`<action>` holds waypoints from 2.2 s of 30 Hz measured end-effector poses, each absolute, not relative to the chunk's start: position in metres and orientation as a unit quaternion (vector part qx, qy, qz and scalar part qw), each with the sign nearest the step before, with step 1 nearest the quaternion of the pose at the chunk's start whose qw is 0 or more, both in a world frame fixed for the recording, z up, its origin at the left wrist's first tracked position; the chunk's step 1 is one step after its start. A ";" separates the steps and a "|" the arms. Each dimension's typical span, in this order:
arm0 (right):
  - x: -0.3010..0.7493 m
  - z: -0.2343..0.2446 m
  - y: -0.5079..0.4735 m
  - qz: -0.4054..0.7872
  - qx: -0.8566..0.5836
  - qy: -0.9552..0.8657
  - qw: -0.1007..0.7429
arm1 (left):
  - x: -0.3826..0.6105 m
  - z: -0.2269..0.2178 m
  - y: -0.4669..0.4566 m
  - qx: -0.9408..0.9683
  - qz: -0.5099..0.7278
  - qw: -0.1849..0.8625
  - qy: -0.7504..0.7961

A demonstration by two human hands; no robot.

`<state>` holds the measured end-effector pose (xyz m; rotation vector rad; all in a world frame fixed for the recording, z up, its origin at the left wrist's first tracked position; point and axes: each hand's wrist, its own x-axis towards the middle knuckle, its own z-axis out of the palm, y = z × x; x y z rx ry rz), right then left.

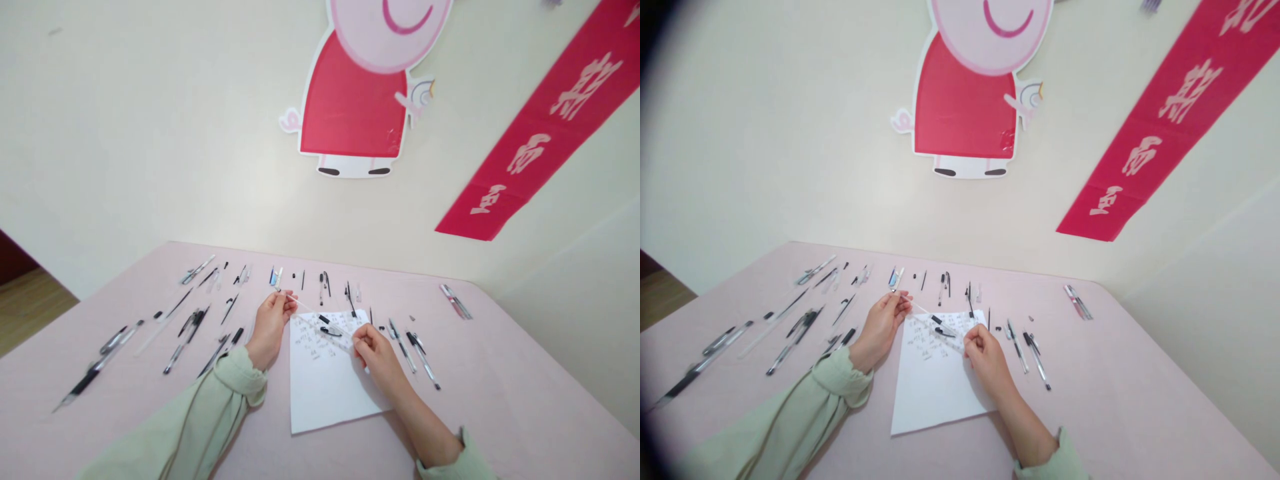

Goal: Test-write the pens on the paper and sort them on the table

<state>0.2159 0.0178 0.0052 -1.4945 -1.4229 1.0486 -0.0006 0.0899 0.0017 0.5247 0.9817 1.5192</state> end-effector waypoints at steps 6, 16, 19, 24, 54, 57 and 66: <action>0.217 0.003 0.020 0.412 -0.594 -0.552 0.416 | -0.001 0.004 0.091 0.202 0.657 0.592 0.422; 0.215 0.001 0.020 0.409 -0.596 -0.546 0.423 | 0.000 0.005 0.090 0.211 0.654 0.595 0.417; 0.215 0.001 0.020 0.410 -0.596 -0.546 0.424 | -0.001 0.004 0.089 0.217 0.653 0.595 0.415; 0.215 0.003 0.020 0.405 -0.598 -0.548 0.422 | -0.001 0.002 0.090 0.225 0.654 0.594 0.411; 0.213 0.003 0.019 0.398 -0.590 -0.565 0.417 | 0.000 0.001 0.088 0.297 0.642 0.570 0.418; 0.211 0.003 0.018 0.413 -0.568 -0.578 0.417 | 0.003 0.003 0.084 0.331 0.632 0.563 0.417; 0.207 -0.003 0.019 0.403 -0.539 -0.602 0.429 | 0.017 0.016 0.064 0.479 0.557 0.512 0.445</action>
